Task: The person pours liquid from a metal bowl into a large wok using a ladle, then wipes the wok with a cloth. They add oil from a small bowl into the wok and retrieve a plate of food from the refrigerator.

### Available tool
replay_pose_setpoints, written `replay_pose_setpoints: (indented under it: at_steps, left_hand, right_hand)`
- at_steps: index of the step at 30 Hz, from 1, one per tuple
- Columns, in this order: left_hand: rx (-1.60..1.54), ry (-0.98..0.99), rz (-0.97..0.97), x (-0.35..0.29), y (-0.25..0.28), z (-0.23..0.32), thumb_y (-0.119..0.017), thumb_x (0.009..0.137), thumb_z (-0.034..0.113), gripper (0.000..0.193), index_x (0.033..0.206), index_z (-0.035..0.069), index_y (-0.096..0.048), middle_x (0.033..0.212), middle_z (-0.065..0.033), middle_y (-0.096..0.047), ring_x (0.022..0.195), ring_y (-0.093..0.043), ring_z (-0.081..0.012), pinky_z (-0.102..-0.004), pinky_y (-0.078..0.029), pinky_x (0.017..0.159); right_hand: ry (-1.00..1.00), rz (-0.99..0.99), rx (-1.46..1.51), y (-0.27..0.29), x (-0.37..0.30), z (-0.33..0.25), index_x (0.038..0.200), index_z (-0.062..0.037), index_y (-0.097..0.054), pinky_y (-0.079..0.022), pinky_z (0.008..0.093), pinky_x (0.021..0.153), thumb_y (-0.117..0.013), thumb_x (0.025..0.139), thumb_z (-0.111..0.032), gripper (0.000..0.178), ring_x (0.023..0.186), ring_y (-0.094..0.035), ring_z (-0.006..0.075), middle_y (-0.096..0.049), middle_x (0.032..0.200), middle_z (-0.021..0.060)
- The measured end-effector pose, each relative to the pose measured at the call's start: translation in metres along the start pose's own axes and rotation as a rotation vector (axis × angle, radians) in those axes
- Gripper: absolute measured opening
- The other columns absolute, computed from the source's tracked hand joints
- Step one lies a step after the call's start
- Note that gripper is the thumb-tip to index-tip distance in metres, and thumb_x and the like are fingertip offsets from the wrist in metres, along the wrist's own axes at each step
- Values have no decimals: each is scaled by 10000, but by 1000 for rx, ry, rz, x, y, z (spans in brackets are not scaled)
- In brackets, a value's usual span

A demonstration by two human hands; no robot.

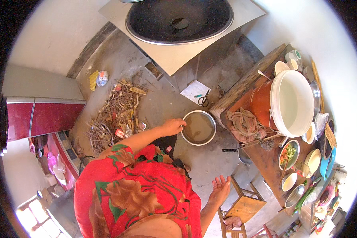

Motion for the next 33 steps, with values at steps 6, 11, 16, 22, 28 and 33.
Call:
replay_pose_setpoints:
  at_steps: [6,11,16,22,28,33]
  left_hand:
    - [-66,-57,-75,-11,1,-13,-545,787,141,239,1007,56,-579,981,-146,-606,941,-575,-322,-422,-463,806]
    - [-21,-43,-184,-20,-2,5,-565,781,131,253,1021,53,-582,1009,-141,-606,936,-576,-324,-410,-461,821]
    - [-9,-17,-369,-22,-47,1,-602,767,148,293,1041,49,-578,1010,-163,-602,934,-576,-333,-409,-464,817]
    - [495,-209,-675,-33,-92,16,-642,740,188,355,1064,55,-581,1078,-167,-566,959,-569,-336,-412,-464,820]
    - [755,-160,-914,-38,-124,-2,-638,740,292,420,1088,60,-598,1134,-172,-536,1002,-552,-341,-414,-454,852]
    - [962,-113,-1040,-35,-149,6,-679,699,382,466,1001,29,-641,1070,-189,-591,975,-580,-333,-407,-472,833]
  right_hand:
    - [-36,-6,33,-32,-9,-1,1333,-56,-347,-501,351,714,-465,922,-387,540,895,-580,245,-536,1123,177]
    - [-11,48,91,5,-16,7,1338,-43,-338,-493,344,721,-461,925,-389,553,888,-571,233,-536,1109,156]
    - [39,306,180,73,-43,10,1327,-24,-342,-498,311,692,-450,931,-385,546,860,-573,204,-540,1093,142]
    - [80,626,423,175,-99,50,1314,-15,-353,-503,318,689,-421,944,-364,512,857,-575,212,-546,1089,158]
    - [93,857,548,231,-147,83,1330,5,-330,-492,341,739,-374,958,-355,519,902,-553,223,-534,1105,174]
    - [128,933,632,268,-171,105,1330,12,-330,-489,342,748,-376,961,-340,512,907,-549,219,-530,1114,176]
Point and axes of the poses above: each hand's wrist, its own x-axis towards the middle knuckle, its own y-axis out of the back of the hand, z = x × y, the point moved 3 cm from there along x, towards the middle knuckle
